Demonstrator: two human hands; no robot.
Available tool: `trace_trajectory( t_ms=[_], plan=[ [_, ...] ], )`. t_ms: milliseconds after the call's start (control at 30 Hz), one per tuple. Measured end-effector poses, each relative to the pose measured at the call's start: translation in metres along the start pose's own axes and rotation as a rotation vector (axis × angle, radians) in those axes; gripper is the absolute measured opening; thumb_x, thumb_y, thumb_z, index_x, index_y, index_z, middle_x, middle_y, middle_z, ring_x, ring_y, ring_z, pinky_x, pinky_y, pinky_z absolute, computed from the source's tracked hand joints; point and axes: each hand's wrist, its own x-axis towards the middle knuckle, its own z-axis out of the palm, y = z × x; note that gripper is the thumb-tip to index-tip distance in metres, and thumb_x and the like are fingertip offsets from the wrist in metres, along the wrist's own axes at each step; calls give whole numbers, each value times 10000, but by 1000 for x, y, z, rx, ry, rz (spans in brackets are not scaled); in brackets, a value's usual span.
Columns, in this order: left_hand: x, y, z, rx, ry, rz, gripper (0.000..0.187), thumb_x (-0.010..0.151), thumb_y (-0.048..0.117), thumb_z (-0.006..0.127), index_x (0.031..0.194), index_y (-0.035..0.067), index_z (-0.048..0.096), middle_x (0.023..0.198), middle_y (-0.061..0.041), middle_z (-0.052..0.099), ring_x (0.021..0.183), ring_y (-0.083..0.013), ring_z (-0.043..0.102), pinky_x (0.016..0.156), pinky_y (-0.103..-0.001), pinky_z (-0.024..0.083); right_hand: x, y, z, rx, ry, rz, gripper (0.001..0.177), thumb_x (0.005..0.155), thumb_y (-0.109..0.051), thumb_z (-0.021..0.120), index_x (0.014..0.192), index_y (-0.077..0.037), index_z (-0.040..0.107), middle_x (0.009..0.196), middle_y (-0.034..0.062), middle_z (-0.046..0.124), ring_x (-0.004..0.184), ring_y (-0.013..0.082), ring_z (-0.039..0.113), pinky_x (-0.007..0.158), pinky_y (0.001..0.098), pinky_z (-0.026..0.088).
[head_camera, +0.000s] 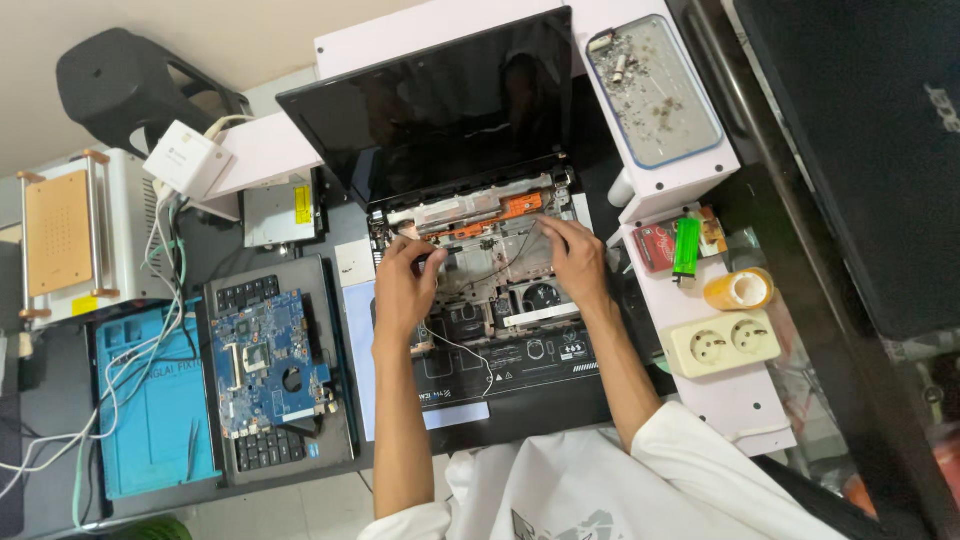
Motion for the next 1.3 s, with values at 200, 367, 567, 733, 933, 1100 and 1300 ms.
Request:
trace_trajectory(
  t_ms=[200,367,567,733,933,1100,1300],
  plan=[
    [-28,-19,12,-96,9,-7,213,917,230,746,967,24,763,906,-98,663,670,-230,619,639,-360,496,-4,-36,-2,-51,-67,-176,287,1022,-48,586,1289,-52,692,1182,147,740,1097,329,705,943,409,550],
    [-37,-27,18,-159,62,107,210,930,220,747,959,12,757,909,-106,671,766,-242,633,676,-359,500,-14,-52,17,-35,-287,-185,307,1036,-112,562,1316,-79,683,1211,128,733,1117,303,693,986,429,527],
    [-44,-34,2,-181,27,-32,202,911,209,752,948,10,759,869,-104,655,704,-244,632,665,-351,495,-16,-59,34,-48,-416,-245,352,1071,-131,487,1395,-111,624,1296,88,722,1261,289,639,1178,547,326],
    [-46,-41,-7,-236,53,-25,184,902,184,756,952,7,757,888,-101,662,748,-227,653,680,-332,506,-18,-71,40,-86,-467,-271,397,1039,-88,470,1402,-133,624,1302,72,716,1273,281,627,1247,619,166],
    [-50,-49,-11,-255,31,-76,173,901,166,755,930,-5,750,875,-109,683,763,-227,667,702,-331,514,-19,-76,45,-89,-539,-255,427,1027,-92,447,1427,-139,588,1292,18,734,1353,265,579,1266,628,59],
    [-50,-53,-19,-241,44,-66,180,913,167,745,949,-9,754,904,-123,708,787,-218,677,713,-327,518,-20,-64,52,-67,-497,-246,403,1088,-166,441,1473,-126,555,1436,110,628,1393,308,537,1273,621,60],
    [-52,-57,-55,-120,191,-144,183,931,180,739,949,-2,742,823,-111,725,706,-211,692,682,-324,533,-16,-37,68,-83,-377,-232,425,1013,-247,602,1406,-85,598,1456,139,615,1397,307,535,1244,571,290]
  ],
)
